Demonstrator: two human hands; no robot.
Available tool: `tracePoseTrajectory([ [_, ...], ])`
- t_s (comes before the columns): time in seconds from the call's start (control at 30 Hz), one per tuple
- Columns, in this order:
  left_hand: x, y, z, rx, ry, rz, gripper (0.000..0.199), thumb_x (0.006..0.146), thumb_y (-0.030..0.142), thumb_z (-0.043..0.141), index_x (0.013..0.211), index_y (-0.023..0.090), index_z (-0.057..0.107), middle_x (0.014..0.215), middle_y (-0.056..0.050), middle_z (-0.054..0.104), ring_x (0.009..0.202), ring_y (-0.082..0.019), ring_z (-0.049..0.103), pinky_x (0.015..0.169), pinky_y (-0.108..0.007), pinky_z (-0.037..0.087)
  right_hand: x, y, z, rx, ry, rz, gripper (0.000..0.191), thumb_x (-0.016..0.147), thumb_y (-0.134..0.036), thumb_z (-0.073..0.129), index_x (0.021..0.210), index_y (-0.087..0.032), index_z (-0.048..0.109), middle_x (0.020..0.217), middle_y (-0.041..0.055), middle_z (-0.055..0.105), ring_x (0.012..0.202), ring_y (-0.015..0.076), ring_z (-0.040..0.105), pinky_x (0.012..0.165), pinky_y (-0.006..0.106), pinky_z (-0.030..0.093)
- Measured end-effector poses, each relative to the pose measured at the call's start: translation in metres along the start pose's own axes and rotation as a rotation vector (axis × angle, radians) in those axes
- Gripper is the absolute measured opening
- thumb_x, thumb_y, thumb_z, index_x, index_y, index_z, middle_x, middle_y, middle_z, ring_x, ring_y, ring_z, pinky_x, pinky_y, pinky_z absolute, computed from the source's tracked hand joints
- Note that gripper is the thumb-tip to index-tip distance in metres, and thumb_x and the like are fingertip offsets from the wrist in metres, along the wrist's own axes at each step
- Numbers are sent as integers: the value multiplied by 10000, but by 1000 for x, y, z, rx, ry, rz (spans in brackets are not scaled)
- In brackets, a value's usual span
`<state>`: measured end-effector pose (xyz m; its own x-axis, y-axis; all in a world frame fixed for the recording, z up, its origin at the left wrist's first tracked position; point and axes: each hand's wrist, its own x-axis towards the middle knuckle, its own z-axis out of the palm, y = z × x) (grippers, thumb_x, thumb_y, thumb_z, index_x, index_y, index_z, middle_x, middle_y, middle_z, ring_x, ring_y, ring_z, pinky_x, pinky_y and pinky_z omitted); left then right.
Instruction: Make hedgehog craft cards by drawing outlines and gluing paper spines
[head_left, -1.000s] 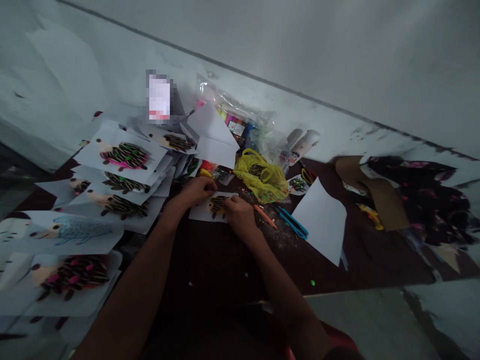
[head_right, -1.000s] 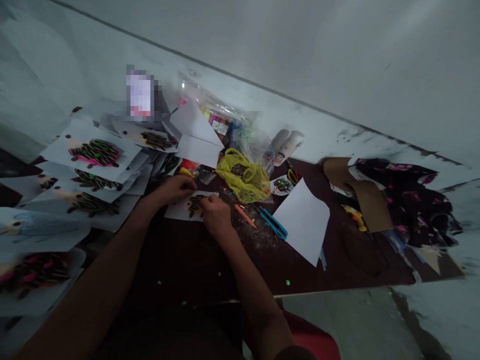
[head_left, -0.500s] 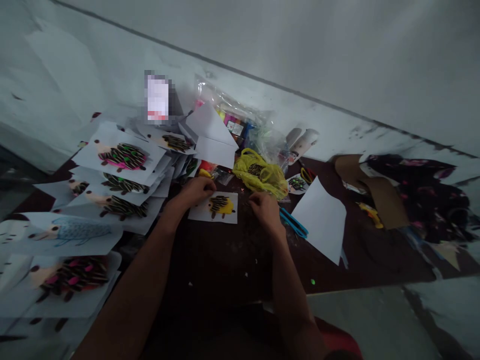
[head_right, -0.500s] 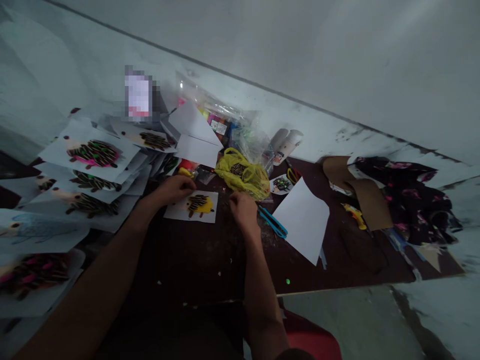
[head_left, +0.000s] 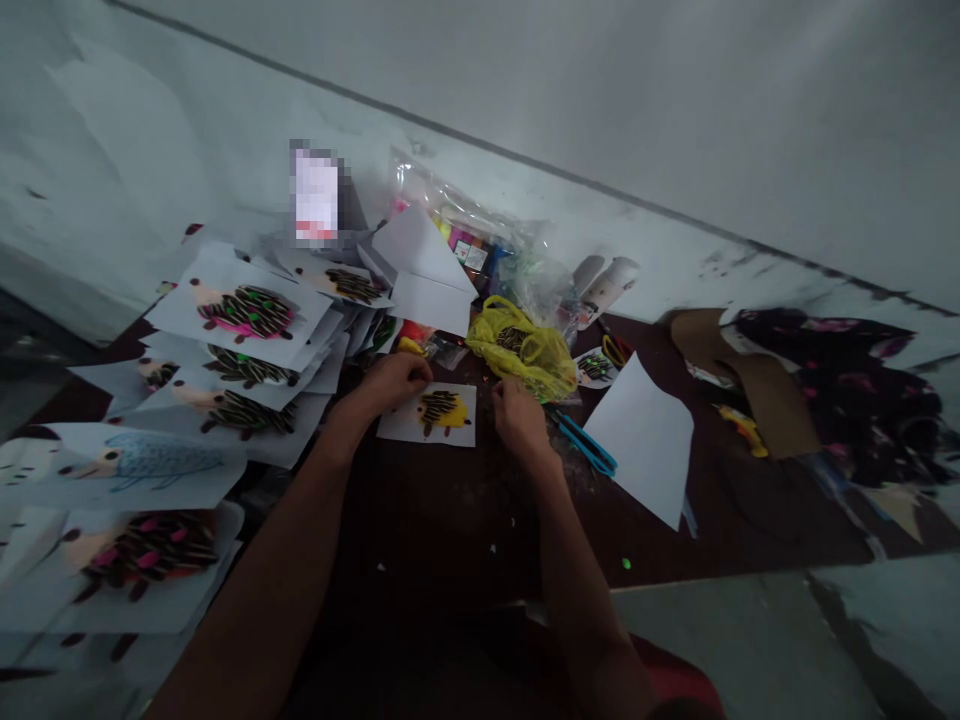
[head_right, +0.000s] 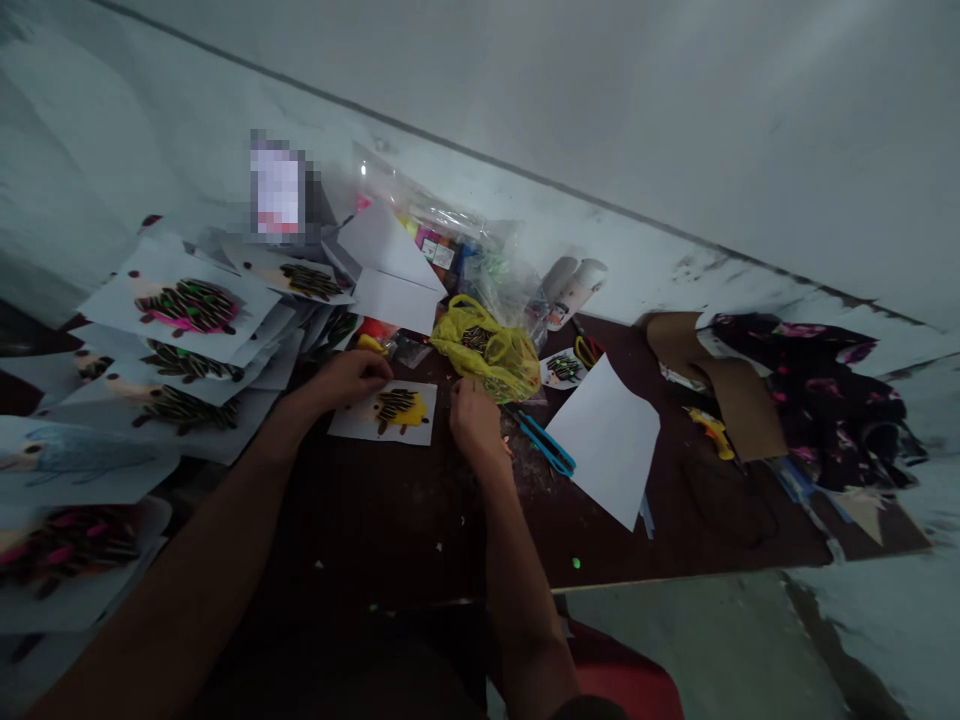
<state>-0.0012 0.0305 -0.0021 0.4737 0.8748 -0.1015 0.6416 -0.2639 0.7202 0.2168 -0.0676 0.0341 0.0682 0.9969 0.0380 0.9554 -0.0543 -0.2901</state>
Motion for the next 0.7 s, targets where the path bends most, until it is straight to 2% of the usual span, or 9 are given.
tracePoseTrajectory([
  [0.13,0,1,0,8,7,16,210,773,203,574,903,186,738,906,-55,744,795,-177,648,671,-254,439,-4,-8,6,250,56,-117,170,968,-206,463,1020,-182,624,933,71,709,820,191,648,757,276,455],
  [0.27,0,1,-1,34,5,25,207,758,184,581,890,195,741,879,-41,747,776,-170,647,670,-250,439,-10,-17,12,427,16,-275,146,922,-164,537,966,-195,673,924,39,733,844,162,662,778,250,473],
  [0.47,0,2,-1,51,11,23,216,763,177,577,904,187,741,863,-45,743,746,-167,635,638,-254,416,-16,-23,11,360,22,-318,150,922,-161,573,916,-202,717,916,49,719,858,168,654,798,262,479],
  [0.7,0,3,-2,36,10,33,212,757,169,578,892,190,740,878,-45,744,761,-167,633,656,-252,416,-19,-30,17,206,40,-264,152,954,-194,573,905,-196,717,907,57,665,854,165,621,758,240,448],
])
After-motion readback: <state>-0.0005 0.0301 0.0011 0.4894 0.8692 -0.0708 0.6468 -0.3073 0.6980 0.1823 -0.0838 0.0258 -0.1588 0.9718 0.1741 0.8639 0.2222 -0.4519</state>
